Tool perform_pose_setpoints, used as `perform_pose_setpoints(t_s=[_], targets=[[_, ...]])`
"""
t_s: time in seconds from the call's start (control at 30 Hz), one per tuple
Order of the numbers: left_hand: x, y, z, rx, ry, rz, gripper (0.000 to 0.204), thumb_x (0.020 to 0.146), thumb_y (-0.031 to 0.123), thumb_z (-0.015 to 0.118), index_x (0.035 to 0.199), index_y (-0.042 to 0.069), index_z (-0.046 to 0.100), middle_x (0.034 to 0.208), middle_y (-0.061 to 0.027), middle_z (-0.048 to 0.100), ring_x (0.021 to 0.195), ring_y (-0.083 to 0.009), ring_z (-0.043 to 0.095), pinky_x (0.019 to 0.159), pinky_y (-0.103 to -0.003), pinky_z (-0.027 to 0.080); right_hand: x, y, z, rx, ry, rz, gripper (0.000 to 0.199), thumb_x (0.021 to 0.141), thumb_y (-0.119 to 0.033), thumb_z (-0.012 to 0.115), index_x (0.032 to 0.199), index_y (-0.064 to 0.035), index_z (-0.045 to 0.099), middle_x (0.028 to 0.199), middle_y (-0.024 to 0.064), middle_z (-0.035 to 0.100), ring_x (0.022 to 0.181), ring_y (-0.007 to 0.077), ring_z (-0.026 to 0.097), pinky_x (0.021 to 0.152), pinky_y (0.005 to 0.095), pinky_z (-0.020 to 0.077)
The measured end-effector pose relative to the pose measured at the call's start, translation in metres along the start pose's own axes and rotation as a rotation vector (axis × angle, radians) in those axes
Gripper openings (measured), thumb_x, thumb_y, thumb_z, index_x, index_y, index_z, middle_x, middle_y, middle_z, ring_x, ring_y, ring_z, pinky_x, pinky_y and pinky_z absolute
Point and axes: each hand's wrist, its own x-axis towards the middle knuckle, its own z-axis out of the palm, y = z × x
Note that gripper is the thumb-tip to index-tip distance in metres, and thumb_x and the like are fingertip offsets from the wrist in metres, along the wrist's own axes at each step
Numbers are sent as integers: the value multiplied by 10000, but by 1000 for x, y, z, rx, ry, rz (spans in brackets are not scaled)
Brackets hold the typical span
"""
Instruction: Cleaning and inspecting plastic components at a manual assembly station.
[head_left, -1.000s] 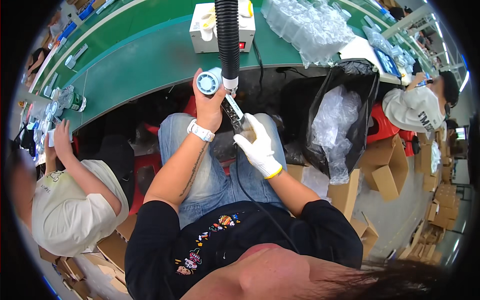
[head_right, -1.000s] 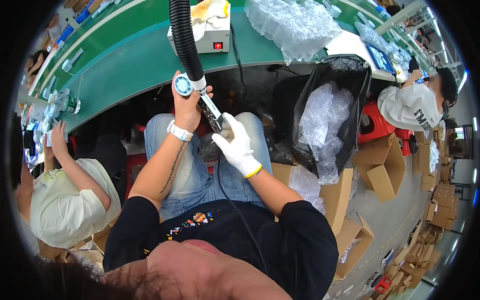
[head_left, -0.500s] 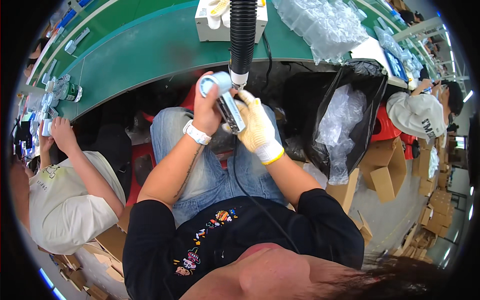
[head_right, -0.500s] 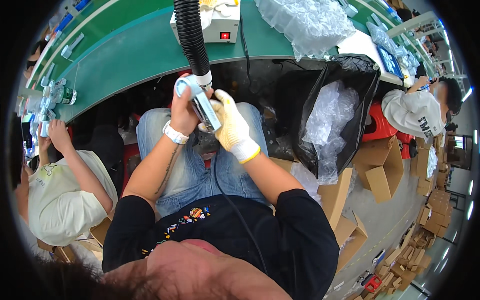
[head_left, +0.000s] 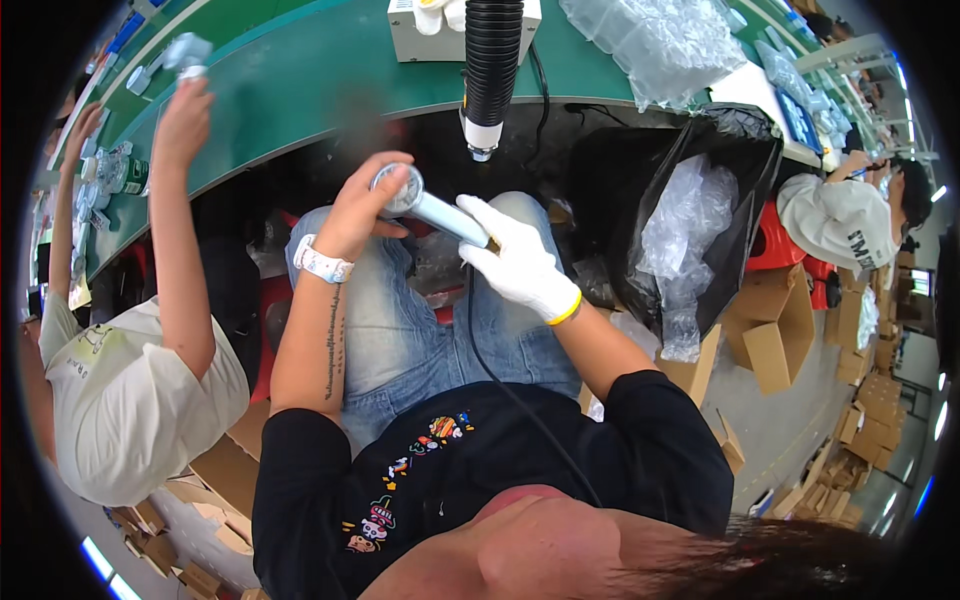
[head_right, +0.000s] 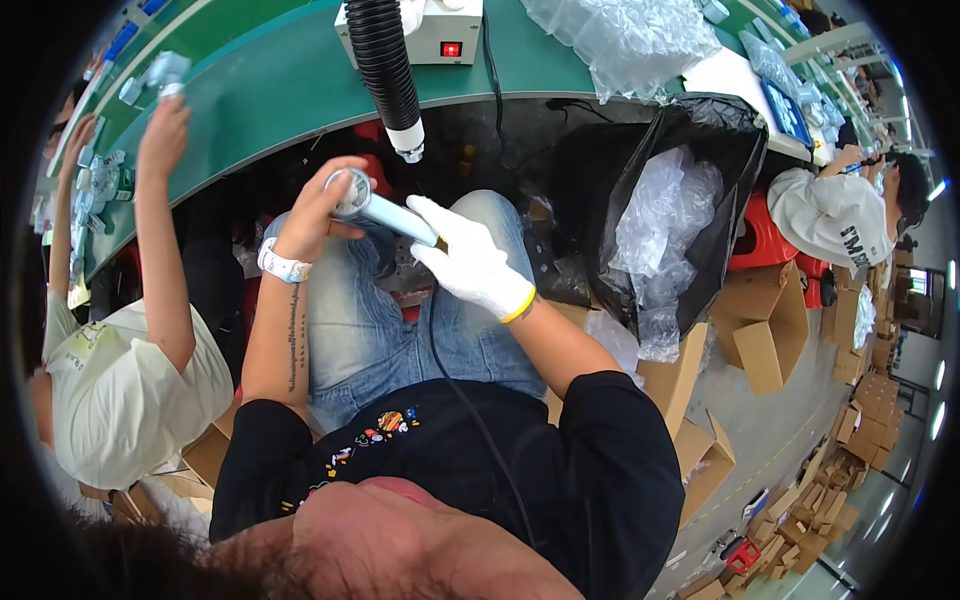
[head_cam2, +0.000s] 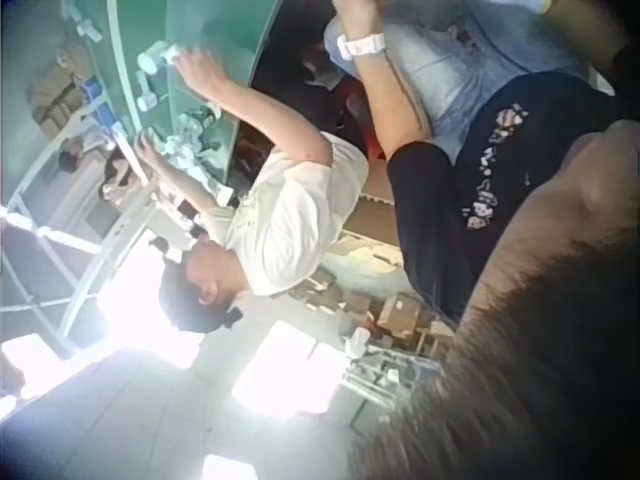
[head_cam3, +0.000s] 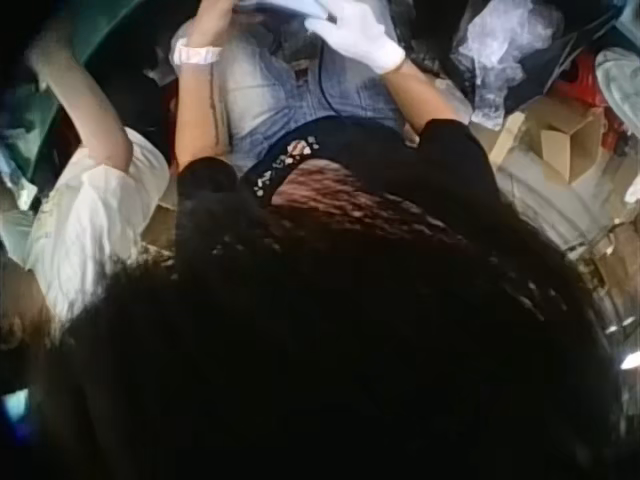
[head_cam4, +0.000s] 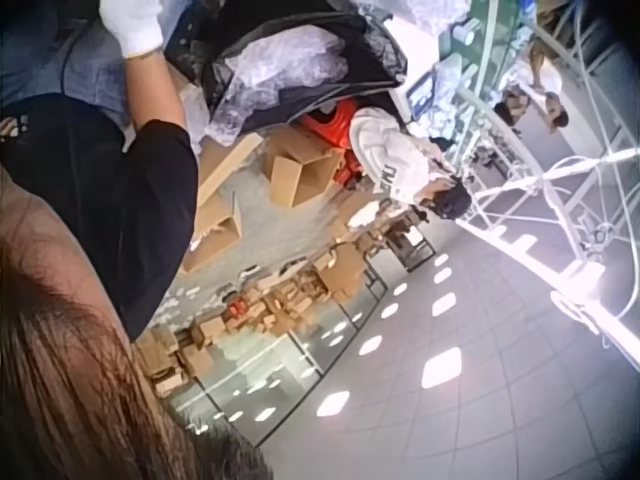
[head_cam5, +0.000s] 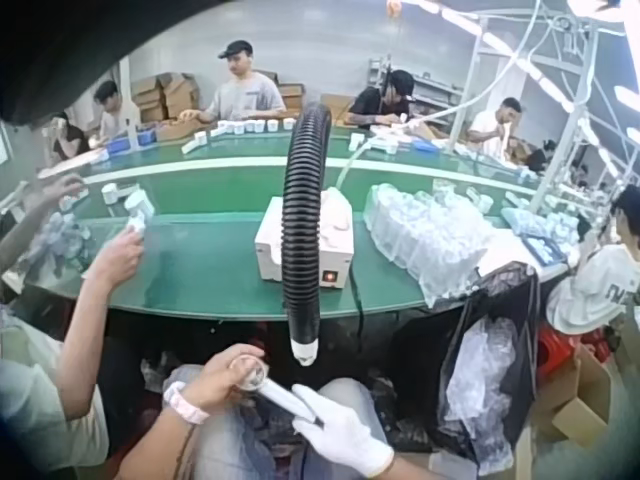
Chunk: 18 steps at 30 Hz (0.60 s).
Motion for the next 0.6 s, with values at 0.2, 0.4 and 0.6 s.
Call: perform_pose_setpoints(t_s=[0.2, 0.4, 0.6], targets=[[-25, 0, 11, -57, -111, -116, 521, 1000, 463, 600, 1414, 161, 508, 1257, -52, 624, 1084, -179, 665, 678, -328, 642, -4, -4, -8, -532, 78, -379, 798, 853, -68, 782, 1562, -33, 415, 1337, 196, 664, 1162, 264, 680, 983, 371, 550], [-45, -12, 24, 13, -261, 265, 524, 984, 425, 642, 1404, 143, 505, 1256, -56, 605, 1069, -176, 651, 674, -325, 638, -7, -12, -41, 278, -297, 219, 850, 823, -164, 830, 1551, -11, 421, 1266, 166, 695, 1034, 246, 708, 862, 349, 588], [-30, -1, 28, -24, -55, -124, 543, 1015, 541, 573, 1359, 121, 554, 1060, -51, 678, 846, -150, 703, 609, -280, 609, -4, -20, -44, 741, -511, 476, 859, 859, -198, 808, 1573, 6, 375, 1226, 179, 704, 867, 171, 721, 740, 288, 595]])
